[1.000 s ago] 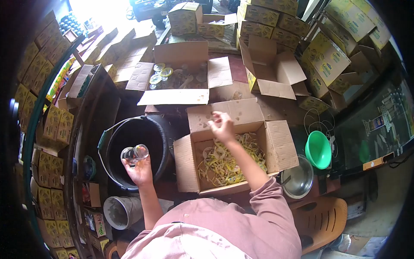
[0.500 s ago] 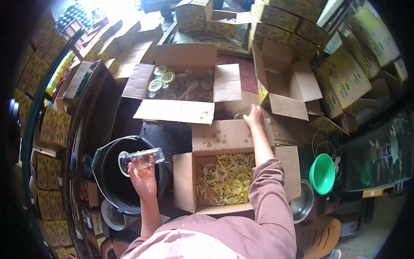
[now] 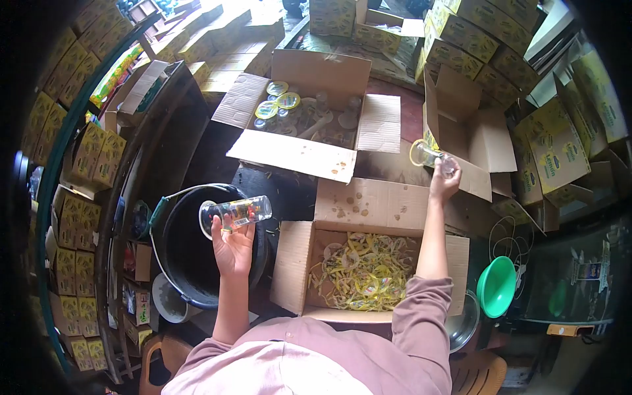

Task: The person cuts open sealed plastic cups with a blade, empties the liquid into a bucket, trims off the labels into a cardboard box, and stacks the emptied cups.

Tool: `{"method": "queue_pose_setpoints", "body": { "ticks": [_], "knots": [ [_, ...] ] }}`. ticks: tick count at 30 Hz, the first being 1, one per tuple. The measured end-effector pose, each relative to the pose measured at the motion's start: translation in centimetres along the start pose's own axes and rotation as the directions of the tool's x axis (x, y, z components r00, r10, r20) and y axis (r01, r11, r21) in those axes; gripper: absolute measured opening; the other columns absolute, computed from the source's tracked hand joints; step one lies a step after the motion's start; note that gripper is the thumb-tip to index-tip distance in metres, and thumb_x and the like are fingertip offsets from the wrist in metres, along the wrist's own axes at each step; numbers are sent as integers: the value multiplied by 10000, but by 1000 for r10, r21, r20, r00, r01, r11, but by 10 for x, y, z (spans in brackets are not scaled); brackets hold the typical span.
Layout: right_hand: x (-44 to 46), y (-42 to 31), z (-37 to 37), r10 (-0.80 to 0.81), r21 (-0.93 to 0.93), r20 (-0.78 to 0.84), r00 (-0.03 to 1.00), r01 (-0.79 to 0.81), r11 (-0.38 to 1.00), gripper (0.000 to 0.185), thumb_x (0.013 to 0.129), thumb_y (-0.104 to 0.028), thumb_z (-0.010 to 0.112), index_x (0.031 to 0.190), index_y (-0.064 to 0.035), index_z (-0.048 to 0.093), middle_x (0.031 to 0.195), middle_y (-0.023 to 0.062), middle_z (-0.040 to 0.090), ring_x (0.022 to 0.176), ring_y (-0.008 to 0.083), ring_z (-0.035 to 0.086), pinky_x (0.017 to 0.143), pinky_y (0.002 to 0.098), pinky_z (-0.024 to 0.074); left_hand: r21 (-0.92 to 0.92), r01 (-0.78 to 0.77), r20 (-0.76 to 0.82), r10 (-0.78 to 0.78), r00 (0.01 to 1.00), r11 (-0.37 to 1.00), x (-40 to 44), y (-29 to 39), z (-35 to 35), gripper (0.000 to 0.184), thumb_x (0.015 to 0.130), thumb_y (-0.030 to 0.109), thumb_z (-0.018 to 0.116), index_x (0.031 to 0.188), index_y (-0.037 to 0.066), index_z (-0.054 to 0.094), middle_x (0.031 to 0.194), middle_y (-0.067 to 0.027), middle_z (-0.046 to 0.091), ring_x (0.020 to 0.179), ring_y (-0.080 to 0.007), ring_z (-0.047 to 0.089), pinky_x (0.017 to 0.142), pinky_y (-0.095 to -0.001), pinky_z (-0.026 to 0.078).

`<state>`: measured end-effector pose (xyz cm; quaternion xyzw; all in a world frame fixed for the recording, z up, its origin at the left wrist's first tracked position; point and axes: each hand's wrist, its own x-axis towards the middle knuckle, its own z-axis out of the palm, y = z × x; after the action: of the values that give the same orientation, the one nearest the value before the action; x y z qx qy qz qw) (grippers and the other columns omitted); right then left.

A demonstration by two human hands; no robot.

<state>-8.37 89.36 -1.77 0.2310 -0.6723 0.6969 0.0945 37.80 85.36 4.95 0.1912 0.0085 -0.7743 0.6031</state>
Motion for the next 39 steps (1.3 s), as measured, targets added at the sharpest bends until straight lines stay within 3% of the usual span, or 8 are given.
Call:
{"method": "queue_pose_setpoints", "body": {
  "ticks": [4,8,10,11,18,26,33,39],
  "knots": [
    [-7,-74,-5,39,341,167,985,-94,935,456,777,-85,642,1157,44,426,1067,149,574,971,189,573,884,290,449,303,-150,144,111,983,941,-13,3,5,397,825,99,593,1175,82,408,1133,-62,471,1050,-186,493,941,-419,410],
    [-39,-163,5,-153,396,546,824,-92,914,507,751,-165,694,1145,31,442,1017,114,581,919,167,578,830,287,476,801,-350,427,-56,902,486,-28,-3,18,549,762,59,629,1227,20,339,1156,-110,435,991,-179,526,833,-292,466],
    [-59,-210,7,-266,304,753,602,40,952,353,727,-131,711,1035,-38,565,889,55,630,843,123,595,723,261,493,861,-482,507,-196,839,162,-36,-7,27,527,751,95,655,1196,15,386,1079,-107,494,953,-169,539,793,-282,469],
    [-68,-239,7,-458,238,764,454,461,855,329,698,-129,727,996,-59,607,877,44,645,827,107,596,688,263,475,846,-531,523,-275,807,52,-39,-10,31,535,754,109,654,1206,14,384,1061,-98,511,931,-151,545,768,-272,473],
    [-147,-331,3,-303,398,909,-286,811,428,266,606,-119,691,865,-172,654,884,-2,628,898,176,583,980,399,301,749,-658,637,-366,679,84,-65,-24,43,525,757,121,672,1184,37,379,999,-114,551,968,-165,543,782,-304,472],
    [-143,-380,-7,-409,340,892,-194,884,322,589,500,-264,784,1053,-148,619,1148,72,538,1151,259,446,998,491,301,703,-552,704,-328,630,448,-80,-36,25,634,776,146,667,1277,31,296,1132,-101,467,1082,-181,462,919,-328,377],
    [-133,-381,-27,-350,330,915,-201,871,363,460,602,-193,726,1049,-140,628,1165,72,523,1132,240,451,942,458,329,676,-567,736,-382,560,471,-82,-37,29,677,783,47,629,1325,44,224,1227,-91,399,1151,-168,409,967,-330,339],
    [-118,-350,-37,-421,210,899,125,719,662,372,653,-128,658,1015,-90,581,882,90,605,880,228,605,940,452,373,657,-368,677,-301,671,657,-73,-36,28,563,762,-30,600,1248,60,330,1207,-110,418,1165,-232,421,922,-391,441]
  ]
}}
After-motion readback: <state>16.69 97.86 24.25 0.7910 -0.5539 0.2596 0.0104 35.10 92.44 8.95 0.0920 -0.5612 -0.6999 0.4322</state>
